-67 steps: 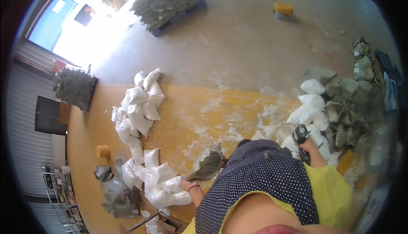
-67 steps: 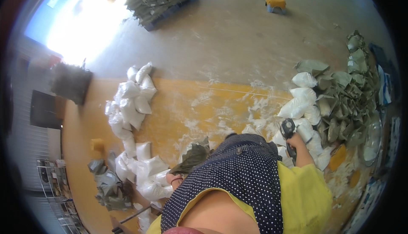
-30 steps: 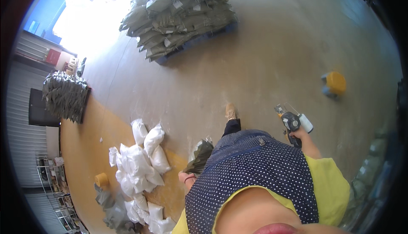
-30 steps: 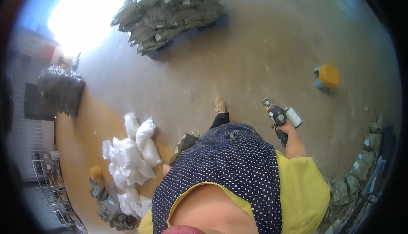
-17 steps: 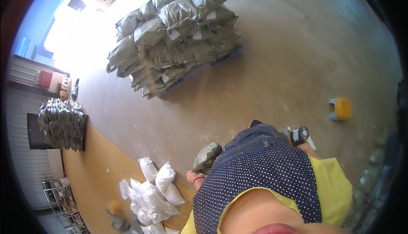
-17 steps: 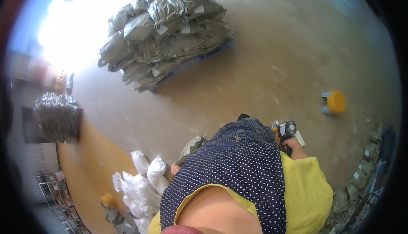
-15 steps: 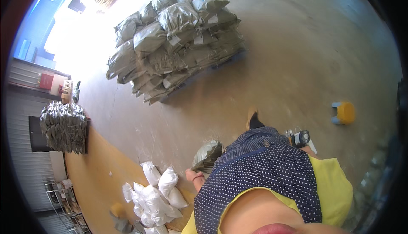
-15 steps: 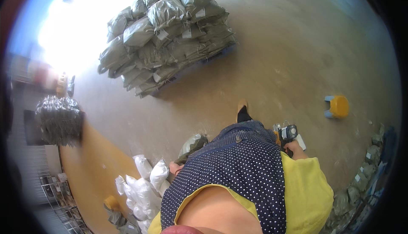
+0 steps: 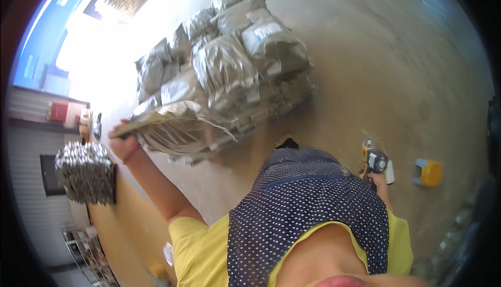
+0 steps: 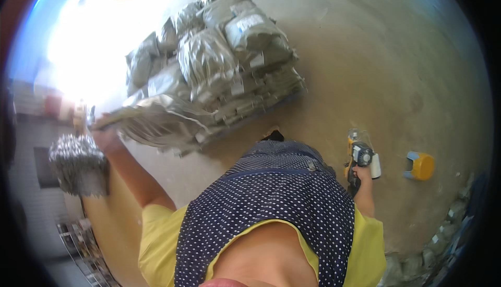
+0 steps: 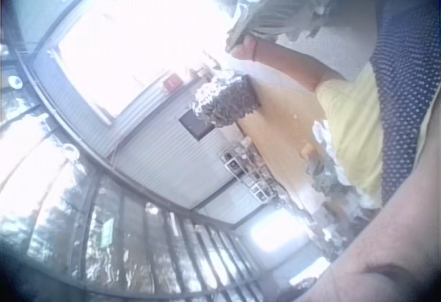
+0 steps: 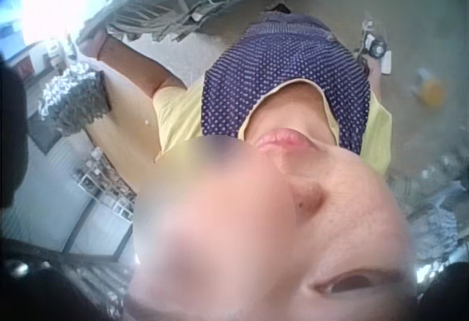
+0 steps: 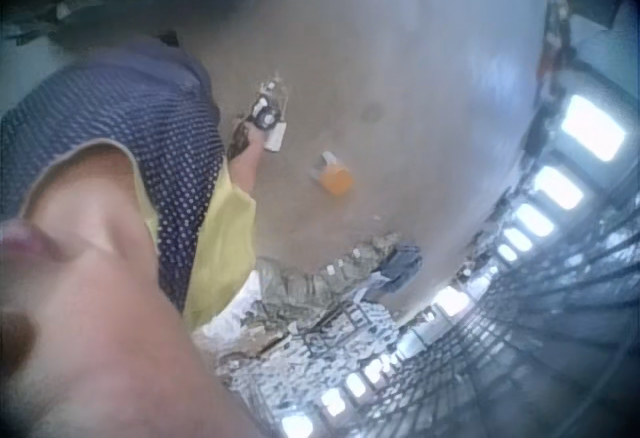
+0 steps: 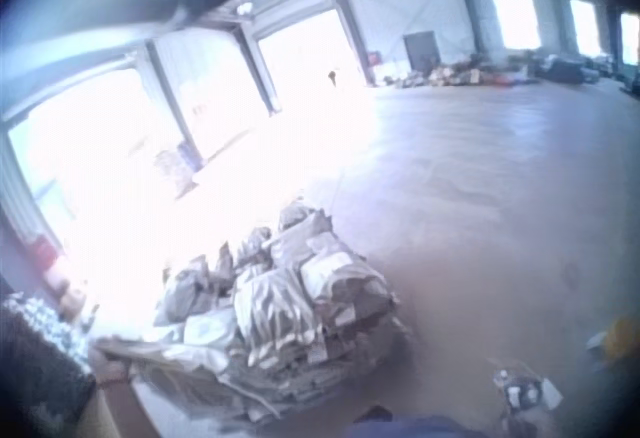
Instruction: The person uses a handheld sewing machine to stitch open gray fabric packs in a warehouse. They pick up packs, align edges, and sew along the seams, then place the sealed packs aside. The person also sits on the floor to thread the machine before resuming sewing.
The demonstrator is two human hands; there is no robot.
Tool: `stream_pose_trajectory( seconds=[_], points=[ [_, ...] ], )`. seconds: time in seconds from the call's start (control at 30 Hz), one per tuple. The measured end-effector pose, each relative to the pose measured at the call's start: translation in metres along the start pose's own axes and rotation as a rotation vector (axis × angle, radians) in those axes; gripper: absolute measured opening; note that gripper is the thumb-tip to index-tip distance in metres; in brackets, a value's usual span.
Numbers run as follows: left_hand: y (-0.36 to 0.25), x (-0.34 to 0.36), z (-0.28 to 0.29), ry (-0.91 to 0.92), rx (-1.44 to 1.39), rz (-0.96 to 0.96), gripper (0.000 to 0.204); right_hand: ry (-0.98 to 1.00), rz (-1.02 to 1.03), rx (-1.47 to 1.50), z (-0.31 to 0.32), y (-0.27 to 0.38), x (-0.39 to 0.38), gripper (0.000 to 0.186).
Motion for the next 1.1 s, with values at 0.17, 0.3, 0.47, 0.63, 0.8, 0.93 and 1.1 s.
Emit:
stream_pose_trajectory(
  seconds=[0.17, 0.3, 0.47, 0.63, 0.8, 0.93, 1.1],
  points=[
    [-0.011, 0.223, -0.081, 0.035, 0.868, -0.408, 0.018, -0.220, 0.045, 0.098, -0.017, 0.077, 0.006, 0.010],
    [0.079, 0.311, -0.063, -0.208, 1.211, -0.094, 0.033, -0.231, -0.045, 0.084, -0.032, 0.095, -0.042, 0.013],
    [0.277, 0.284, 0.024, -0.434, 1.632, 0.239, 0.018, -0.208, -0.191, 0.220, -0.041, 0.157, -0.100, 0.020],
    [0.358, 0.185, -0.139, -0.810, -0.094, 0.448, 0.018, -0.252, -0.352, 0.344, -0.078, 0.116, -0.126, 0.021],
    [0.272, 0.081, -0.411, -0.244, -0.566, 0.623, 0.024, -0.284, -0.579, 0.520, -0.125, 0.033, -0.155, 0.023],
    [0.210, -0.006, -0.555, 0.603, -0.394, 0.719, 0.016, -0.240, -0.789, 0.721, -0.158, -0.025, -0.179, 0.024],
    [0.158, -0.176, -0.701, 1.622, -0.152, 0.601, 0.014, -0.211, -0.914, 0.994, -0.182, -0.096, -0.183, 0.026]
  ],
)
Point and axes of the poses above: each hand's wrist, its own x-axis towards the middle knuckle, its own z-axis out of the back of the hand, y = z × x, the point moved 1 cm from there along x, towards the middle knuckle, and after that the axes turned 15 degrees about -x, right-handed, at the moved point
